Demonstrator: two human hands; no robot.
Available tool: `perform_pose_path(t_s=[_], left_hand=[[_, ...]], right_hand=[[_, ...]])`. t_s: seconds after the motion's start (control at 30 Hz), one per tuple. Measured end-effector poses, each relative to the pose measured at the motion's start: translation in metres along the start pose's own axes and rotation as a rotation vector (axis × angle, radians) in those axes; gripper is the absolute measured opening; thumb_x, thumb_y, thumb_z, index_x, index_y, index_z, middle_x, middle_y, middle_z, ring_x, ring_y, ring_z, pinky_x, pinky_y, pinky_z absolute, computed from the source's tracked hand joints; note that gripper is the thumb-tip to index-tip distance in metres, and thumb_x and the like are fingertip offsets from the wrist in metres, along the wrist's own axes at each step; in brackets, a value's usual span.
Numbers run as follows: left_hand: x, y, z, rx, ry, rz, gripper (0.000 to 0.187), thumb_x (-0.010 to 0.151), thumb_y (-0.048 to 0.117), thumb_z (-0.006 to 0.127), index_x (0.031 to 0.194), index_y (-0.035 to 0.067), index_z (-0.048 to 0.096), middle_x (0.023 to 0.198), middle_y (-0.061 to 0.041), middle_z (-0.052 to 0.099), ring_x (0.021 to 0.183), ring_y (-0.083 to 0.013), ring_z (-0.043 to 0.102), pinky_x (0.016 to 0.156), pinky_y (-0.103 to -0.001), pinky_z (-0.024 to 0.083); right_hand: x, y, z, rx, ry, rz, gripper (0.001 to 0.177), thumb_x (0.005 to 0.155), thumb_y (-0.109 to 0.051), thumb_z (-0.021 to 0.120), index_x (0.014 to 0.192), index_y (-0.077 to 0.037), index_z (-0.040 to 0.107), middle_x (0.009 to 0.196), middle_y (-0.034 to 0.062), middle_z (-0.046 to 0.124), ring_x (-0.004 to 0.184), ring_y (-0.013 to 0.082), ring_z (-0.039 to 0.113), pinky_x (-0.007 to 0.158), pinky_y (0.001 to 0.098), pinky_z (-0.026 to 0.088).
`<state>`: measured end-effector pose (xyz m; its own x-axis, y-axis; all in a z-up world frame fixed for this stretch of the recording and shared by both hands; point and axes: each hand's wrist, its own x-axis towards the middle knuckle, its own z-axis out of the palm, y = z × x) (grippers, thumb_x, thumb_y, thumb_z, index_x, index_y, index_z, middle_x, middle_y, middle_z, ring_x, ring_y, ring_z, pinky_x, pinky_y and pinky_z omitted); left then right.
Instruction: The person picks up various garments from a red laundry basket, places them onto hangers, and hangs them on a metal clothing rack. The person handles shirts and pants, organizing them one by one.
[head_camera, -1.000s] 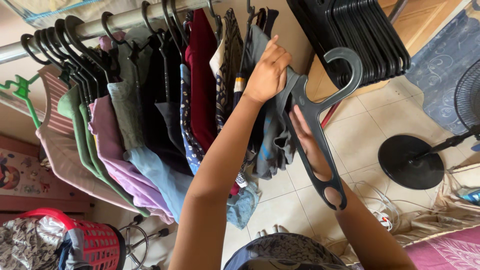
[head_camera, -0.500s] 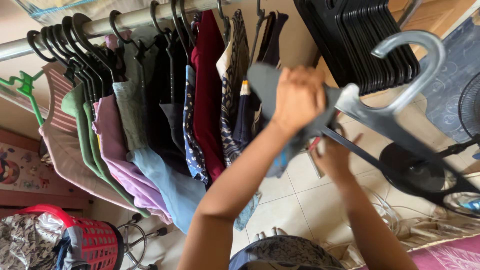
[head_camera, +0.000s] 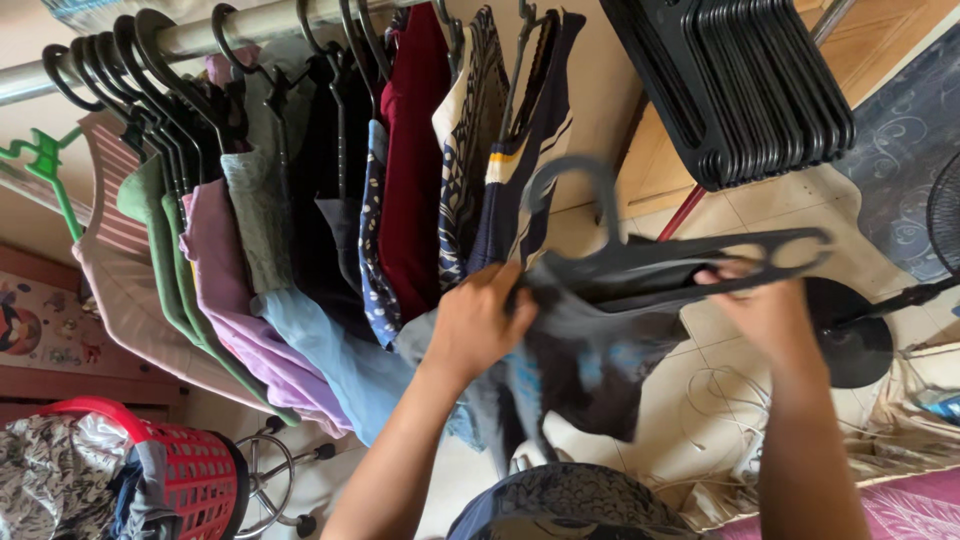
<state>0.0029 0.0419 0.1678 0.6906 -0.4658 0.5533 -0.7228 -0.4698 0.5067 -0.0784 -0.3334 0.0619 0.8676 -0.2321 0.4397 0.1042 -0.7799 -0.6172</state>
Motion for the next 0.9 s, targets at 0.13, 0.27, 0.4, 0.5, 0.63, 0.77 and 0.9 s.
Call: perform_pose_path(t_s=[0.13, 0.27, 0.4, 0.5, 0.63, 0.77, 0.9], left_hand=[[-0.035, -0.038, 0.004, 0.122, -0.018, -0.104, 0.023, 0.088, 0.018, 0.068, 0.106, 0.004, 0.066, 0.093, -0.014, 0.069, 0.070, -0.0367, 0.067, 0.060, -0.045, 0.054], [-0.064, -0.058, -0.006, 0.180, 0.003, -0.113, 0.017, 0.088, 0.019, 0.069, 0.100, 0.008, 0.065, 0.092, -0.011, 0.068, 0.070, -0.0346, 0.068, 0.059, -0.044, 0.052], [-0.078, -0.066, -0.016, 0.231, 0.060, -0.116, 0.015, 0.087, 0.020, 0.069, 0.096, 0.008, 0.066, 0.085, -0.009, 0.065, 0.067, -0.0318, 0.067, 0.057, -0.041, 0.051], [-0.085, -0.065, -0.019, 0.233, 0.098, -0.096, 0.015, 0.087, 0.021, 0.068, 0.094, 0.008, 0.067, 0.084, -0.007, 0.066, 0.067, -0.0297, 0.067, 0.057, -0.040, 0.051], [-0.083, -0.071, -0.030, 0.247, 0.093, -0.095, 0.016, 0.085, 0.021, 0.068, 0.094, 0.007, 0.068, 0.084, -0.008, 0.067, 0.068, -0.0302, 0.067, 0.057, -0.040, 0.051], [-0.083, -0.069, -0.041, 0.251, 0.000, -0.126, 0.021, 0.088, 0.025, 0.067, 0.097, 0.006, 0.070, 0.080, -0.009, 0.066, 0.063, -0.0301, 0.066, 0.054, -0.040, 0.051], [-0.085, -0.062, -0.051, 0.307, -0.063, -0.093, 0.029, 0.096, 0.035, 0.068, 0.093, 0.006, 0.070, 0.078, -0.009, 0.067, 0.061, -0.0298, 0.065, 0.052, -0.040, 0.050]], right_hand=[[0.004, -0.022, 0.022, -0.020, -0.092, 0.017, 0.019, 0.080, -0.013, 0.084, 0.091, -0.003, 0.073, 0.081, 0.0094, 0.071, 0.068, 0.0203, 0.067, 0.063, 0.0336, 0.053], [0.007, -0.017, 0.043, 0.120, -0.068, 0.051, 0.019, 0.082, -0.004, 0.082, 0.093, -0.001, 0.067, 0.087, 0.0097, 0.067, 0.077, 0.0157, 0.067, 0.071, 0.0305, 0.055], [0.012, -0.011, 0.048, 0.285, -0.006, 0.234, 0.029, 0.081, 0.005, 0.079, 0.103, 0.002, 0.060, 0.092, 0.0100, 0.065, 0.084, 0.0117, 0.065, 0.076, 0.0257, 0.057], [0.015, -0.009, 0.050, 0.399, -0.065, 0.260, 0.024, 0.087, 0.006, 0.073, 0.110, 0.004, 0.066, 0.100, 0.0081, 0.071, 0.090, 0.0107, 0.069, 0.081, 0.0242, 0.056], [0.024, 0.002, 0.041, 0.862, -0.247, 0.454, 0.023, 0.088, 0.004, 0.068, 0.111, 0.003, 0.069, 0.103, 0.0067, 0.073, 0.088, 0.0081, 0.069, 0.076, 0.0218, 0.055], [0.026, -0.025, 0.052, 0.536, -0.061, 0.297, 0.015, 0.092, 0.004, 0.069, 0.106, 0.001, 0.072, 0.101, 0.0057, 0.071, 0.085, 0.0130, 0.068, 0.073, 0.0264, 0.055], [0.028, -0.080, 0.043, 0.069, 0.019, 0.012, 0.025, 0.086, 0.009, 0.069, 0.107, -0.004, 0.075, 0.100, 0.0055, 0.064, 0.085, 0.0177, 0.065, 0.073, 0.0301, 0.054]])
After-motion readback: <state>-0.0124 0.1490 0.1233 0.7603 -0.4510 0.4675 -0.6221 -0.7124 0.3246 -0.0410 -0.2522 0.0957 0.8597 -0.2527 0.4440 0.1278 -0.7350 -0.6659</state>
